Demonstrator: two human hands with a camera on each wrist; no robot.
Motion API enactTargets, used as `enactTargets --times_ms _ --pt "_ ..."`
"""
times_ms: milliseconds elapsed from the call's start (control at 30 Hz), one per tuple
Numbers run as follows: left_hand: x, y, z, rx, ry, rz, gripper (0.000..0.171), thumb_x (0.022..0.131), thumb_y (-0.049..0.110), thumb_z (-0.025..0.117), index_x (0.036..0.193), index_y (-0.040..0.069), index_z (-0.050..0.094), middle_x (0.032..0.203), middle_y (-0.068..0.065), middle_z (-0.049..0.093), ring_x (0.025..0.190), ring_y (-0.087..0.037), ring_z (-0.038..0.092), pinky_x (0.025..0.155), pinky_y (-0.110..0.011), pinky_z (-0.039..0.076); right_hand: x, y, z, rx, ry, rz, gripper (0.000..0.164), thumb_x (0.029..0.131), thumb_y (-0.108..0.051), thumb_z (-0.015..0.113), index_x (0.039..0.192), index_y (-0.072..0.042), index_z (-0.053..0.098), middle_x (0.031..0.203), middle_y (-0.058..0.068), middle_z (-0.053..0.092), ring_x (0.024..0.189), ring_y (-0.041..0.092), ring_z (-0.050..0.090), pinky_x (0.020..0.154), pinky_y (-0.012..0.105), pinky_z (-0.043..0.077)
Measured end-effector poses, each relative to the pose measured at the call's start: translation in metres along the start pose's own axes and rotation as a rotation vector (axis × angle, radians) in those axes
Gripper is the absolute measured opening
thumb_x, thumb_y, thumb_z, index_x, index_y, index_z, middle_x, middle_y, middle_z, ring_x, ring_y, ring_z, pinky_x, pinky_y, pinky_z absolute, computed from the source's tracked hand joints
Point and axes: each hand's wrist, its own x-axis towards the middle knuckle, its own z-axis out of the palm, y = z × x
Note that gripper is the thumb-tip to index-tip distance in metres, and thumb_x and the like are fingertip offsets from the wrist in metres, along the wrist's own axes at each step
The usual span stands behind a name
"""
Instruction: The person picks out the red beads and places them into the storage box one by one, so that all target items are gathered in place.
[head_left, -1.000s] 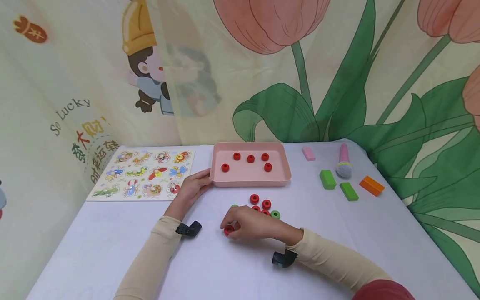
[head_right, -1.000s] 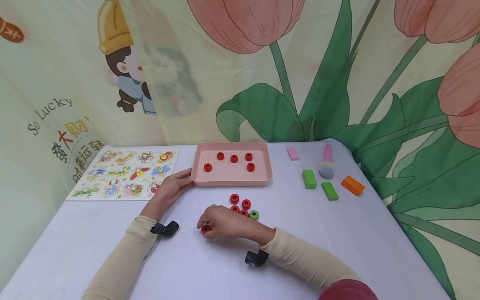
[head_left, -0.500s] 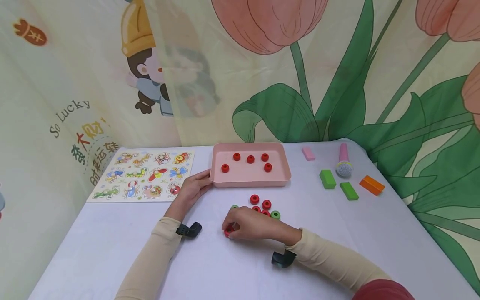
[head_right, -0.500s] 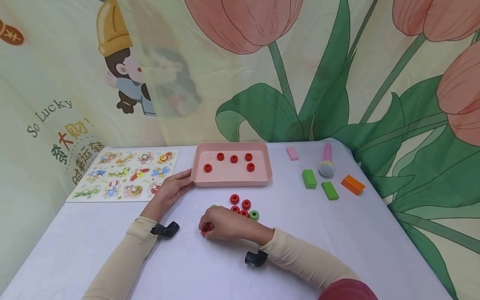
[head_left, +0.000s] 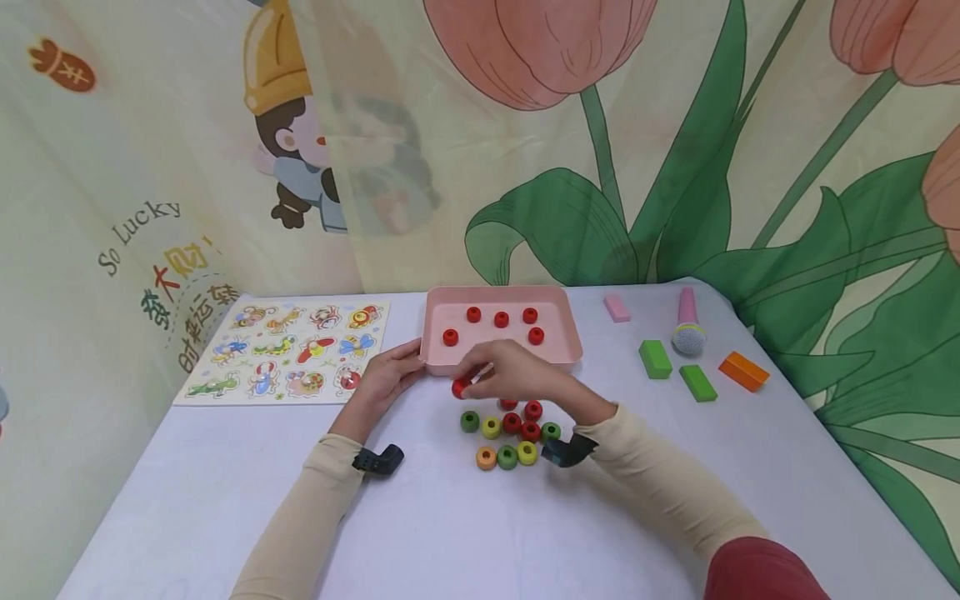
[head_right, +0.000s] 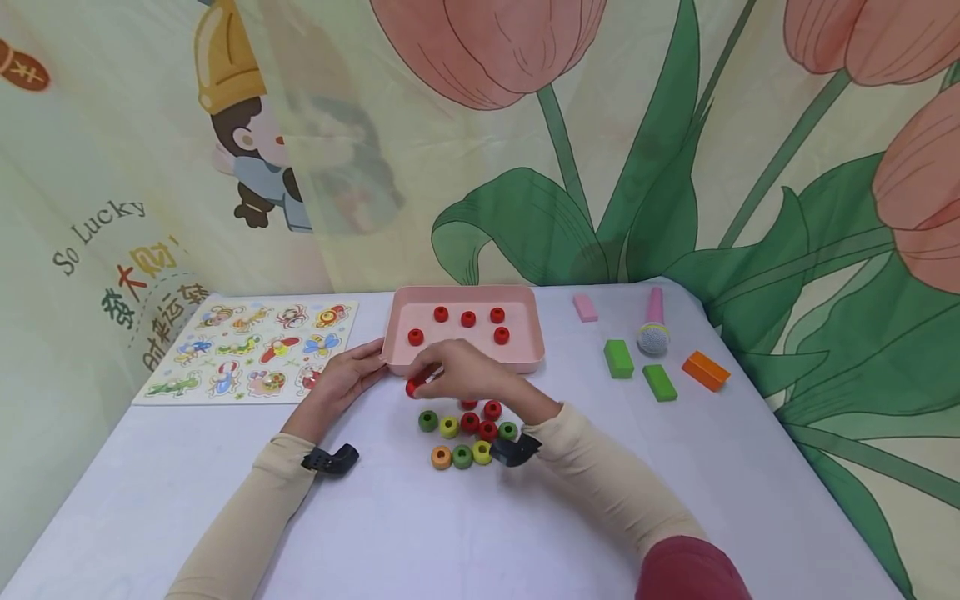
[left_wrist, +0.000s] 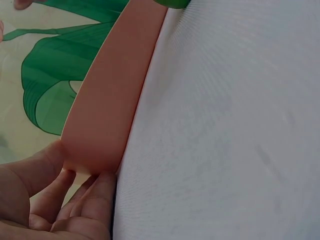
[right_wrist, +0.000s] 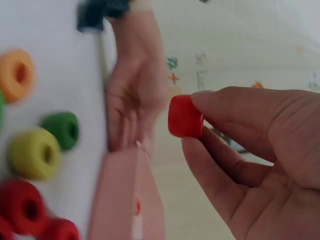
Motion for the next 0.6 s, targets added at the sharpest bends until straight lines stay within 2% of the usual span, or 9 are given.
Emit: enactTargets --times_ms 133,300,467,600 --pt "0.001 -0.001 -0.001 0.003 -0.008 0.013 0.05 0.098 -0.001 0.057 0.146 0.006 0.047 0.149 -0.013 0.045 0.133 -0.027 0.046 0.106 -0.035 0.042 0.025 0.006 -0.026 0.003 0.056 -0.013 0.024 0.087 -0.007 0.075 0.111 -0.006 0.074 0.103 0.001 0.07 0.096 0.014 0.065 0.086 0.025 0.055" --pt "0.001 -0.002 -0.001 -0.006 -0.023 0.025 0.05 0.098 -0.002 0.057 0.146 0.005 0.046 0.149 -0.015 0.044 0.133 -0.028 0.045 0.107 -0.036 0.041 0.061 0.019 -0.047 0.048 0.078 0.07 0.027 0.09 -0.012 0.072 0.116 -0.005 0.072 0.102 0.002 0.071 0.096 0.019 0.065 0.088 0.032 0.055" --pt "-0.001 -0.002 0.0 -0.017 -0.027 0.02 0.05 0.098 -0.002 0.056 0.146 0.004 0.046 0.149 -0.015 0.044 0.133 -0.028 0.045 0.107 -0.036 0.041 0.1 0.036 -0.052 0.094 0.091 0.152 0.031 0.092 -0.015 0.07 0.12 -0.003 0.069 0.098 0.004 0.072 0.1 0.036 0.063 0.088 0.05 0.053" --pt "-0.001 -0.002 -0.001 -0.029 -0.029 0.025 0.05 0.098 -0.002 0.056 0.146 0.004 0.046 0.148 -0.015 0.044 0.133 -0.028 0.045 0.106 -0.035 0.042 0.128 0.046 -0.05 0.053 0.11 0.201 0.026 0.091 -0.011 0.07 0.116 -0.003 0.072 0.096 0.006 0.071 0.099 0.034 0.064 0.089 0.047 0.054"
